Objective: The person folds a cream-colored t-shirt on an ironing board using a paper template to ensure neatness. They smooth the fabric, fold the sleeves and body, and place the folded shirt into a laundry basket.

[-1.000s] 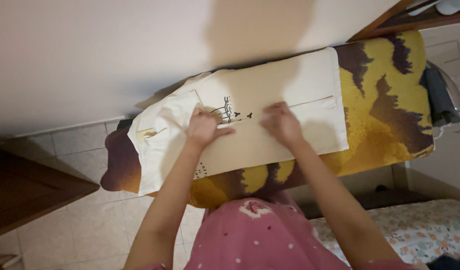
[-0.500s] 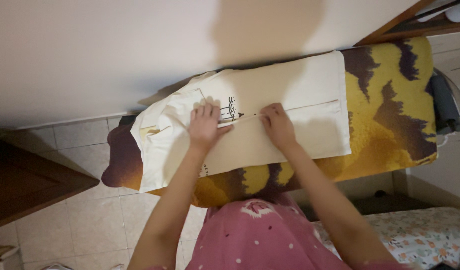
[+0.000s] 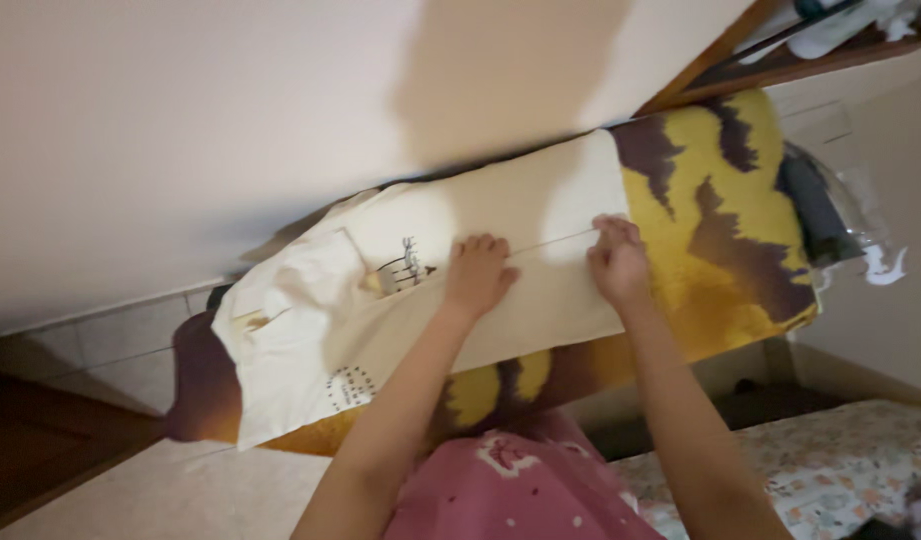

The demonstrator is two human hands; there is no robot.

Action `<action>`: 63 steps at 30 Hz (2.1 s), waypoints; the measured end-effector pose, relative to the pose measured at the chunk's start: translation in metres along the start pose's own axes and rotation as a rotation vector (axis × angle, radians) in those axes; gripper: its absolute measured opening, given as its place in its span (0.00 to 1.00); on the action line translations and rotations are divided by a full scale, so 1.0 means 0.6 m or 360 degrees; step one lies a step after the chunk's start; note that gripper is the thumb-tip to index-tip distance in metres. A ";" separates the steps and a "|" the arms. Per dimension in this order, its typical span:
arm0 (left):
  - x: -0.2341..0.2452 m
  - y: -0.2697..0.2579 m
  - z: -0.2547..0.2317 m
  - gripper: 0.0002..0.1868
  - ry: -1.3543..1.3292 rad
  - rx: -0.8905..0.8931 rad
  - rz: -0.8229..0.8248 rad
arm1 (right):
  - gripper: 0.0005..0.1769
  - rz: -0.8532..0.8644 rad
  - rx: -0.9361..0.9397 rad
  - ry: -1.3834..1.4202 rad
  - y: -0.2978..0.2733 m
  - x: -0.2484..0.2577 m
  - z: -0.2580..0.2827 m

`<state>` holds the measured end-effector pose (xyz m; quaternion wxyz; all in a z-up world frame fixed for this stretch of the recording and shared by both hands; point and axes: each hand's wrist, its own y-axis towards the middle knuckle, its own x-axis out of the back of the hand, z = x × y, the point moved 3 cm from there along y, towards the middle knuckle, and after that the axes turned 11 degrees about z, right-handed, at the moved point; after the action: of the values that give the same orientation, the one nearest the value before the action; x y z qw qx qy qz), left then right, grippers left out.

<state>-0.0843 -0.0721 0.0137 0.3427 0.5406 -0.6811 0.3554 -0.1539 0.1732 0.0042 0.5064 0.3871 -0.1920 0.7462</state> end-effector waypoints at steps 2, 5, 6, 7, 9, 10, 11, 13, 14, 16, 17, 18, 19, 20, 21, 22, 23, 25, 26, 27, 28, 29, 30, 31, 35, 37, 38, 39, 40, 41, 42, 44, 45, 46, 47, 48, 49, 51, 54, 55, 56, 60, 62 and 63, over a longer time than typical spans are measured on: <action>-0.023 0.027 -0.022 0.20 -0.0013 0.0002 0.0064 | 0.24 0.0188 -0.0231 -0.0009 0.010 0.007 -0.025; -0.050 0.055 -0.044 0.19 -0.0072 0.0037 0.0179 | 0.22 0.0289 -0.0251 -0.0068 0.031 0.021 -0.046; -0.055 0.065 -0.044 0.18 -0.0103 0.0059 0.0248 | 0.21 0.0295 -0.0205 -0.0093 0.038 0.028 -0.052; -0.058 0.074 -0.042 0.17 -0.0133 0.0086 0.0317 | 0.17 0.0347 -0.0219 -0.0117 0.046 0.033 -0.060; -0.054 0.096 -0.036 0.18 -0.0221 0.0152 0.0419 | 0.11 0.0457 -0.0244 -0.0162 0.063 0.041 -0.070; -0.049 0.101 -0.035 0.19 -0.0265 0.0188 0.0469 | 0.11 0.0491 -0.0368 -0.0042 0.069 0.049 -0.075; -0.041 0.098 -0.036 0.19 -0.0230 0.0203 0.0463 | 0.11 0.0529 -0.0493 0.0083 0.072 0.054 -0.078; -0.023 0.091 -0.043 0.18 -0.0160 0.0232 0.0448 | 0.11 0.0485 -0.0521 0.0096 0.076 0.053 -0.069; -0.013 0.083 -0.054 0.18 -0.0109 0.0207 0.0231 | 0.11 0.0402 -0.0423 -0.0013 0.075 0.050 -0.061; -0.008 0.054 -0.080 0.19 0.0001 0.0142 -0.0215 | 0.12 0.0190 -0.0303 -0.0091 0.059 0.038 -0.048; -0.020 0.042 -0.091 0.18 0.0010 0.0165 -0.0220 | 0.14 0.0066 -0.0285 -0.0058 0.037 0.019 -0.037; -0.038 0.030 -0.103 0.16 0.0020 0.0188 -0.0225 | 0.18 0.0026 -0.0052 -0.0113 0.012 -0.002 -0.022; -0.058 0.014 -0.113 0.15 0.0027 0.0214 -0.0227 | 0.22 -0.0009 0.0179 -0.0167 -0.022 -0.023 -0.009; -0.078 -0.001 -0.122 0.20 -0.0009 0.0099 -0.0201 | 0.23 0.0156 0.0080 -0.0137 -0.044 -0.067 0.001; -0.095 -0.014 -0.130 0.26 -0.0043 -0.0015 -0.0175 | 0.24 0.0322 -0.0018 -0.0107 -0.057 -0.101 0.002; -0.108 -0.029 -0.136 0.28 0.0162 0.0021 -0.0171 | 0.27 0.0396 0.0041 -0.0368 -0.075 -0.106 -0.003; -0.117 -0.047 -0.144 0.31 0.0369 0.0059 -0.0163 | 0.30 0.0471 0.0099 -0.0626 -0.092 -0.108 -0.006; -0.124 -0.056 -0.150 0.33 0.0476 0.0091 -0.0158 | 0.35 0.0519 0.0133 -0.0923 -0.101 -0.092 -0.015; -0.124 -0.051 -0.147 0.32 0.0375 0.0086 -0.0165 | 0.35 0.0493 0.0108 -0.0961 -0.091 -0.074 -0.026; -0.122 -0.050 -0.147 0.32 0.0271 0.0090 -0.0181 | 0.36 0.0472 0.0095 -0.1003 -0.082 -0.056 -0.032; -0.118 -0.056 -0.148 0.33 0.0256 0.0055 -0.0139 | 0.36 0.0435 0.0062 -0.0930 -0.084 -0.041 -0.029; -0.110 -0.056 -0.145 0.34 0.0247 0.0034 -0.0119 | 0.35 0.0392 0.0053 -0.0857 -0.073 -0.030 -0.024; -0.100 -0.061 -0.141 0.35 0.0238 0.0012 -0.0099 | 0.35 0.0352 0.0044 -0.0784 -0.065 -0.025 -0.013; -0.088 -0.075 -0.135 0.35 0.0199 0.0079 -0.0108 | 0.34 0.0329 0.0082 -0.0725 -0.062 -0.026 0.005; -0.021 -0.184 -0.099 0.36 0.0012 0.0412 -0.0358 | 0.26 0.0277 0.0473 -0.0272 -0.059 -0.053 0.113; 0.005 -0.247 -0.064 0.35 0.0019 0.0667 -0.0537 | 0.25 0.0528 0.0461 0.0274 -0.069 -0.106 0.183; 0.012 -0.269 -0.039 0.34 0.0076 0.0828 -0.0595 | 0.28 0.0791 0.0286 0.0640 -0.078 -0.142 0.211; 0.014 -0.289 -0.015 0.34 0.0128 0.0976 -0.0649 | 0.30 0.1050 0.0090 0.0988 -0.086 -0.179 0.233; 0.016 -0.312 0.006 0.33 0.0118 0.1040 -0.0751 | 0.29 0.1043 0.0166 0.1013 -0.085 -0.214 0.261; 0.019 -0.336 0.026 0.33 0.0103 0.1096 -0.0853 | 0.27 0.1032 0.0238 0.1033 -0.081 -0.253 0.290; 0.023 -0.361 0.046 0.33 0.0088 0.1152 -0.0955 | 0.26 0.1021 0.0311 0.1053 -0.075 -0.286 0.313; 0.027 -0.396 0.093 0.33 -0.0394 0.1190 -0.1146 | 0.25 0.1031 -0.0219 0.1445 -0.038 -0.351 0.333; 0.027 -0.410 0.113 0.32 -0.0645 0.1209 -0.1237 | 0.25 0.1038 -0.0506 0.1618 -0.021 -0.377 0.342; 0.025 -0.416 0.139 0.33 -0.1220 0.1126 -0.1429 | 0.15 0.1092 -0.0355 0.1664 0.013 -0.385 0.354; 0.022 -0.418 0.164 0.33 -0.1794 0.1001 -0.1606 | 0.12 0.1142 -0.0204 0.1708 0.034 -0.393 0.376; 0.018 -0.429 0.184 0.34 -0.2366 0.0830 -0.1766 | 0.15 0.0966 -0.0360 0.1507 0.049 -0.403 0.396; 0.032 -0.450 0.199 0.33 -0.1729 0.0948 -0.1654 | 0.24 0.0771 -0.0498 0.1301 0.067 -0.404 0.418; 0.060 -0.483 0.215 0.33 -0.0478 0.1102 -0.1310 | 0.24 0.0820 0.0139 0.0879 0.081 -0.392 0.483; 0.088 -0.540 0.246 0.35 -0.0142 0.1357 -0.1271 | 0.30 0.0887 0.1028 0.0149 0.075 -0.401 0.578; 0.094 -0.558 0.259 0.32 -0.0215 0.1396 -0.1215 | 0.34 0.0911 0.1308 -0.0114 0.065 -0.410 0.600; 0.101 -0.575 0.273 0.31 -0.0288 0.1433 -0.1160 | 0.32 0.0944 0.1246 -0.0295 0.060 -0.420 0.609; 0.118 -0.634 0.301 0.16 -0.0701 0.1384 -0.0879 | 0.21 0.1050 0.1064 -0.0703 0.072 -0.448 0.633; 0.120 -0.653 0.305 0.17 -0.0897 0.1417 -0.0888 | 0.16 0.1127 0.1020 -0.0712 0.087 -0.449 0.638; 0.122 -0.661 0.306 0.17 -0.0995 0.1429 -0.0886 | 0.16 0.1172 0.1004 -0.0698 0.096 -0.448 0.644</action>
<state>0.2762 -0.3299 0.0272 -0.0545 0.8684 -0.3665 0.3295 -0.0077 -0.2762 0.0453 0.0179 0.5745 -0.1827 0.7977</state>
